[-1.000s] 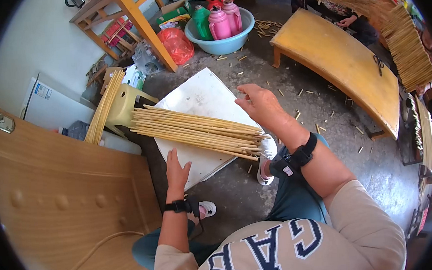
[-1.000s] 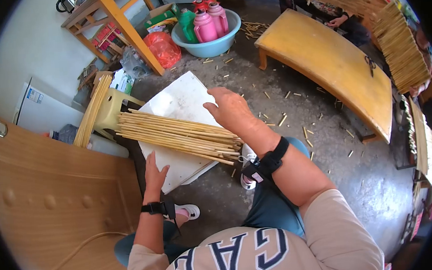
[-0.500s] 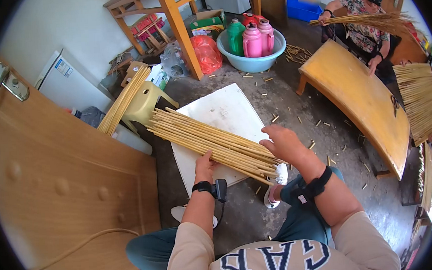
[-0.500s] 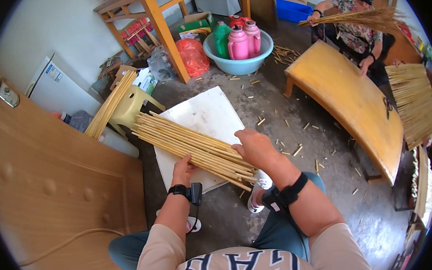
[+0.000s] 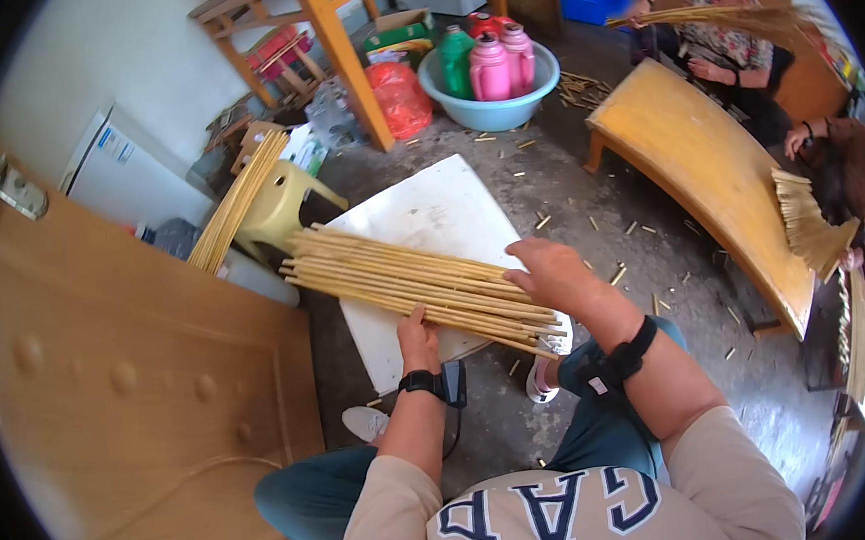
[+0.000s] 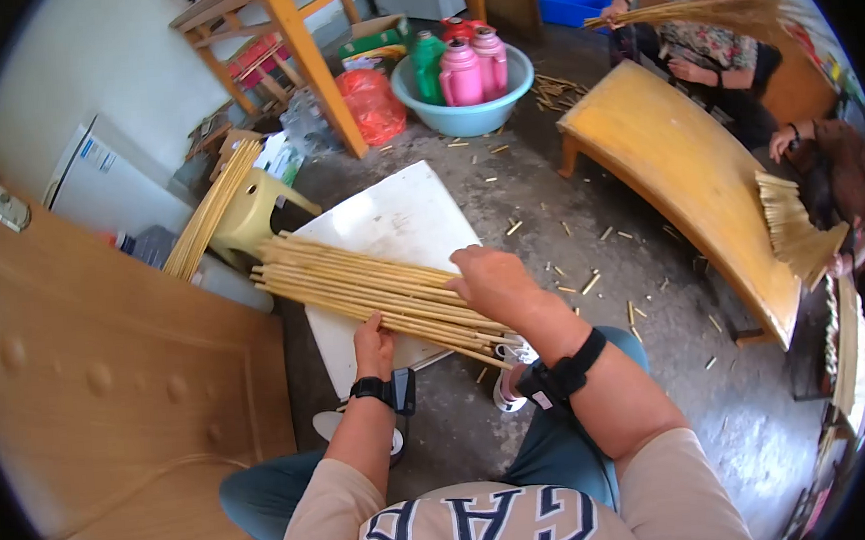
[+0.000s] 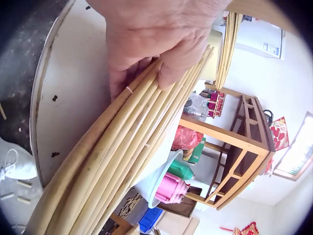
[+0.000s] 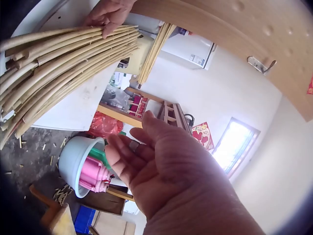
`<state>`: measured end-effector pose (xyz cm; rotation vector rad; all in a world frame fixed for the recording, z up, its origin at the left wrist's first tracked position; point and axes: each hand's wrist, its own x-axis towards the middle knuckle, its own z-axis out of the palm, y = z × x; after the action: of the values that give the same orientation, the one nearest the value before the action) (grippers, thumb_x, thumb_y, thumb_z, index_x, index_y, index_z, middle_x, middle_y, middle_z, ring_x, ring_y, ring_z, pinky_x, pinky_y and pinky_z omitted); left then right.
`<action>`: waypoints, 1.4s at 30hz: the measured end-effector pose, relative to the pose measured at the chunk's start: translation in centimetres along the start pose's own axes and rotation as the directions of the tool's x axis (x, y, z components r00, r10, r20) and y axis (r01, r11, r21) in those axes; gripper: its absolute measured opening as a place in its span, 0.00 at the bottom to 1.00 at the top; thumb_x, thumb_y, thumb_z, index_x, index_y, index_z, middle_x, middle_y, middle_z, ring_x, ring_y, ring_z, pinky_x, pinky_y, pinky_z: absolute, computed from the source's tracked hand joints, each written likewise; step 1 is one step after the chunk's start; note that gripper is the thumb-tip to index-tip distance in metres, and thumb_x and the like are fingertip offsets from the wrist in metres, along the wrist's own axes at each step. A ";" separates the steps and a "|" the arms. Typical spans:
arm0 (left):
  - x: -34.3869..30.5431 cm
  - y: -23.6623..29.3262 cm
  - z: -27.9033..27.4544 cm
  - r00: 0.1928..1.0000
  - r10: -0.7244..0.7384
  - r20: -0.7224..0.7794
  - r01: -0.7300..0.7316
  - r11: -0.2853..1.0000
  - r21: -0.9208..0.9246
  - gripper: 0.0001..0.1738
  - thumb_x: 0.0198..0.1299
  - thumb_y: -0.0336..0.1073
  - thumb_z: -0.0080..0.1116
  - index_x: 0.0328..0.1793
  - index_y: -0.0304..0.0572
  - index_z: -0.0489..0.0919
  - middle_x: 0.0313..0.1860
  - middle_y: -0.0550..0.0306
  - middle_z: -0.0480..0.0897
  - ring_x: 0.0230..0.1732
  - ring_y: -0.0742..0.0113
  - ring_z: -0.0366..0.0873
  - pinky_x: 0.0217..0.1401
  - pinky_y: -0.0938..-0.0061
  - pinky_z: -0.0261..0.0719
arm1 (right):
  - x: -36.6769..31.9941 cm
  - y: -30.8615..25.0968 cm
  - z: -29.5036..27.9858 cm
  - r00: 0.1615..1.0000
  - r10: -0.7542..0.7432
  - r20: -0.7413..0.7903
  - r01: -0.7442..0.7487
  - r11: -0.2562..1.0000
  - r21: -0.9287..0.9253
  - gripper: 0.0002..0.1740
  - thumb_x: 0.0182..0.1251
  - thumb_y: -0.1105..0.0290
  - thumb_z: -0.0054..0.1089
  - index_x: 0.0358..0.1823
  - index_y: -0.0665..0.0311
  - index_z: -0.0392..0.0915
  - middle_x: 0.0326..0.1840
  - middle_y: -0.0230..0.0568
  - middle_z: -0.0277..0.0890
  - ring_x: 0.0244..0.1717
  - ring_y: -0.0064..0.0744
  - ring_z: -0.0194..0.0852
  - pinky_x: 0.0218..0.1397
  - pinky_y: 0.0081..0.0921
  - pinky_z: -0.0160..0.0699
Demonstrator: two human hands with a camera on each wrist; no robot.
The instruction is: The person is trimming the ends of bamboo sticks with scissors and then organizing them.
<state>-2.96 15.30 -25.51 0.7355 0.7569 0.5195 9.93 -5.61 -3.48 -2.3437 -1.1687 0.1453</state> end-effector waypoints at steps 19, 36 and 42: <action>0.2 -2.0 0.4 0.916 -0.401 0.009 0.393 0.900 0.188 0.35 0.61 0.55 0.51 0.61 0.31 0.61 0.56 0.45 0.70 0.56 0.59 0.69 0.56 0.61 0.71 | 0.3 1.3 2.4 0.988 -0.067 -0.136 0.077 0.995 0.069 0.14 0.45 0.67 0.63 0.31 0.70 0.77 0.31 0.53 0.77 0.34 0.50 0.79 0.34 0.40 0.78; -8.6 5.3 -2.9 0.848 -0.497 0.183 0.318 0.754 0.575 0.32 0.65 0.47 0.46 0.68 0.35 0.55 0.59 0.41 0.67 0.59 0.53 0.69 0.61 0.58 0.67 | -29.0 22.0 -4.5 0.538 0.822 -0.187 -0.722 0.564 0.402 0.18 0.55 0.54 0.57 0.31 0.64 0.79 0.29 0.47 0.78 0.31 0.42 0.78 0.35 0.33 0.73; -10.2 9.0 -9.7 0.879 -0.477 0.011 0.356 0.670 0.651 0.32 0.64 0.49 0.45 0.68 0.38 0.57 0.59 0.43 0.67 0.58 0.53 0.69 0.59 0.61 0.69 | -38.2 25.5 15.2 0.571 0.818 0.062 -0.818 0.574 -0.045 0.12 0.57 0.63 0.48 0.26 0.60 0.80 0.25 0.43 0.80 0.25 0.43 0.78 0.29 0.36 0.75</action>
<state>-18.16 18.27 -19.36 1.1776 0.9060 -0.2616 -0.41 -41.75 -33.96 -2.7209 0.0193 0.5535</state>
